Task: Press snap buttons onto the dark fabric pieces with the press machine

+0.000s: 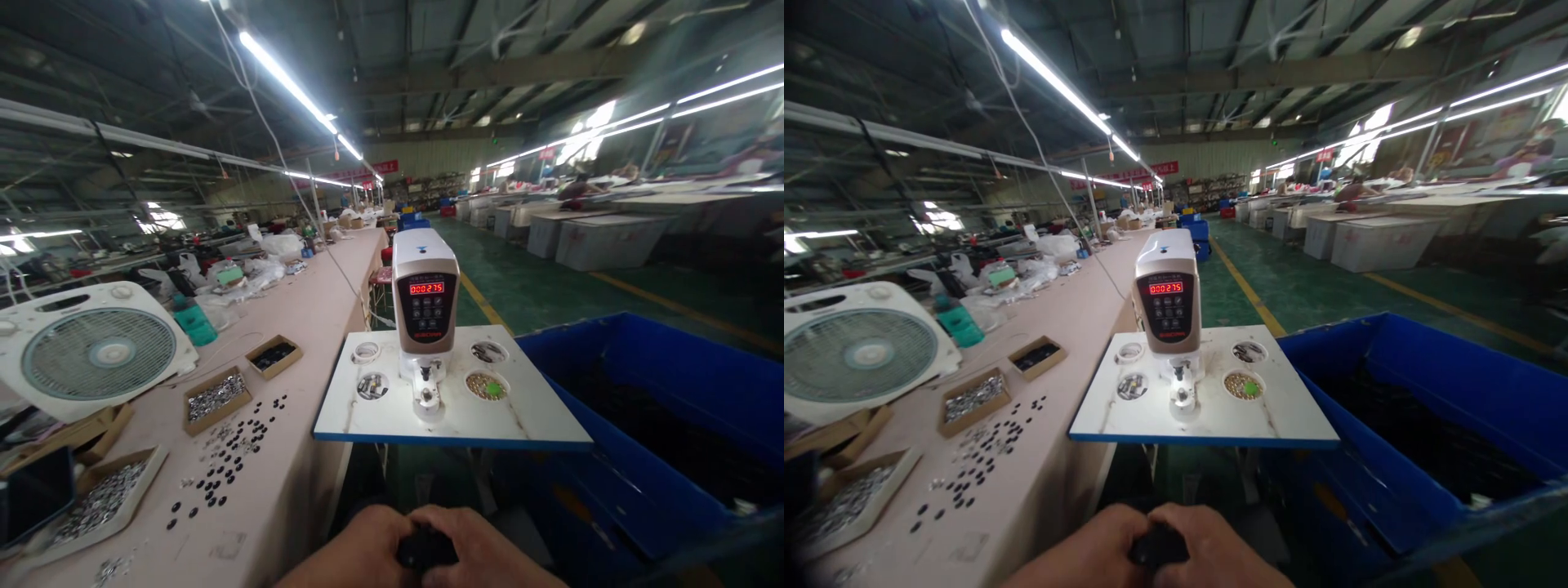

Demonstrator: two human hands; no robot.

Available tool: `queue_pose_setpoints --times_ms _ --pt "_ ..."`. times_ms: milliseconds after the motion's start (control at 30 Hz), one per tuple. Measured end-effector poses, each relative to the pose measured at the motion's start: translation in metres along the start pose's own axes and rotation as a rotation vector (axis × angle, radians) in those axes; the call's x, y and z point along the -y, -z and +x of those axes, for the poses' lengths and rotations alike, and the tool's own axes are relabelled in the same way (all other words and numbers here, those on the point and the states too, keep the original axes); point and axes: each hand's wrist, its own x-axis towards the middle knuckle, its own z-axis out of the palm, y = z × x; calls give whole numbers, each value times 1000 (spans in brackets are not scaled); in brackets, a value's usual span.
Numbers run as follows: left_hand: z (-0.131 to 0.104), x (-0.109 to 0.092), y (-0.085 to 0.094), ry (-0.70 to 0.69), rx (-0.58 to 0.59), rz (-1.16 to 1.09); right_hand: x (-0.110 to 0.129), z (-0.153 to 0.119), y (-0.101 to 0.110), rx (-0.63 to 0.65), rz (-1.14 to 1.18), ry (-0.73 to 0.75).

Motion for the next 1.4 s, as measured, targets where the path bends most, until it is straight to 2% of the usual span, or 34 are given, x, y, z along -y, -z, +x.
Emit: queue_pose_setpoints --times_ms 133,200,333,467,600,733,900,1133,1400 --pt "17 -33 20 -43 -88 340 0 7 15 -116 -75 -34" --pt "28 -39 29 -46 -92 373 2 10 26 -134 -101 -28" --pt "53 -35 47 -68 6 250 0 20 46 -88 -72 -26" --pt "74 -24 63 -61 142 59 -15 32 60 -40 -2 -27" --pt "85 -16 71 -23 185 -10 -30 42 64 9 98 -17" --pt "93 -11 75 5 215 -38 -36 51 64 2 147 -42" --pt "107 -12 81 7 199 -80 -28 59 70 -31 138 -111" --pt "124 -18 87 -42 150 -196 -27 67 87 -112 85 -92" --pt "150 -37 111 -7 56 -254 -38 106 113 -314 -70 -60"
